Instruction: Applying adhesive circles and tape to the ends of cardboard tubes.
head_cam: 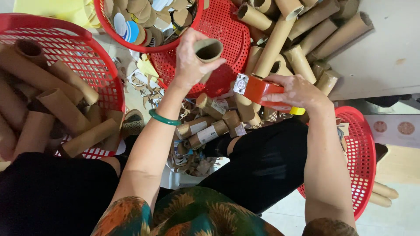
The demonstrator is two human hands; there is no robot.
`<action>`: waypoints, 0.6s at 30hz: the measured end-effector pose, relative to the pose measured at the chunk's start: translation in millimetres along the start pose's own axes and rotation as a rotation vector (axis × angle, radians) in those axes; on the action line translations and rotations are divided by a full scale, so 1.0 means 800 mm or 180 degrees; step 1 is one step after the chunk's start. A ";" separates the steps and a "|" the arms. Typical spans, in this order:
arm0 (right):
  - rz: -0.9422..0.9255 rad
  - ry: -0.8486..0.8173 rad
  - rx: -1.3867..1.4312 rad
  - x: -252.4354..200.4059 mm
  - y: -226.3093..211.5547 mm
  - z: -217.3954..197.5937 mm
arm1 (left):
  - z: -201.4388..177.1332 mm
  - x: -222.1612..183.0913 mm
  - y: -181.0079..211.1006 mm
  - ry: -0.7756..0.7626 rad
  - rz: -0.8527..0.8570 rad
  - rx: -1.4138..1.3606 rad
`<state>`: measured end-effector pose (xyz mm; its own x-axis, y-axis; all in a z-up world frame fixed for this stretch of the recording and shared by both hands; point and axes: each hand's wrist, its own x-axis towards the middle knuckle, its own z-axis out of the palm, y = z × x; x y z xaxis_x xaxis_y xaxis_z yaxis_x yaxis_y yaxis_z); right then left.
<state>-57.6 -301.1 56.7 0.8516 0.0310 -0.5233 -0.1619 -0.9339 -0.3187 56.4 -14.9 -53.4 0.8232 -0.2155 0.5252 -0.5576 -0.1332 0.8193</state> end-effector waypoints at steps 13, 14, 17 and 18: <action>0.0101 -0.0059 -0.0068 0.007 0.001 0.005 | -0.014 -0.017 -0.006 0.0134 0.0158 0.0174; 0.0016 -0.0037 -0.0037 0.008 0.002 0.006 | -0.016 -0.020 -0.007 0.0072 0.0136 0.0153; -0.0128 0.0015 -0.0005 0.008 -0.002 0.005 | -0.018 -0.025 -0.006 -0.0058 0.0007 -0.0019; -0.0179 0.0020 0.0003 0.007 -0.004 0.005 | -0.018 -0.028 -0.006 -0.0136 -0.0123 -0.0173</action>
<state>-54.5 -296.8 51.5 0.8625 0.0811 -0.4995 -0.1141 -0.9305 -0.3482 42.4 4.6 -65.6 0.8380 -0.2525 0.4837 -0.5180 -0.0897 0.8507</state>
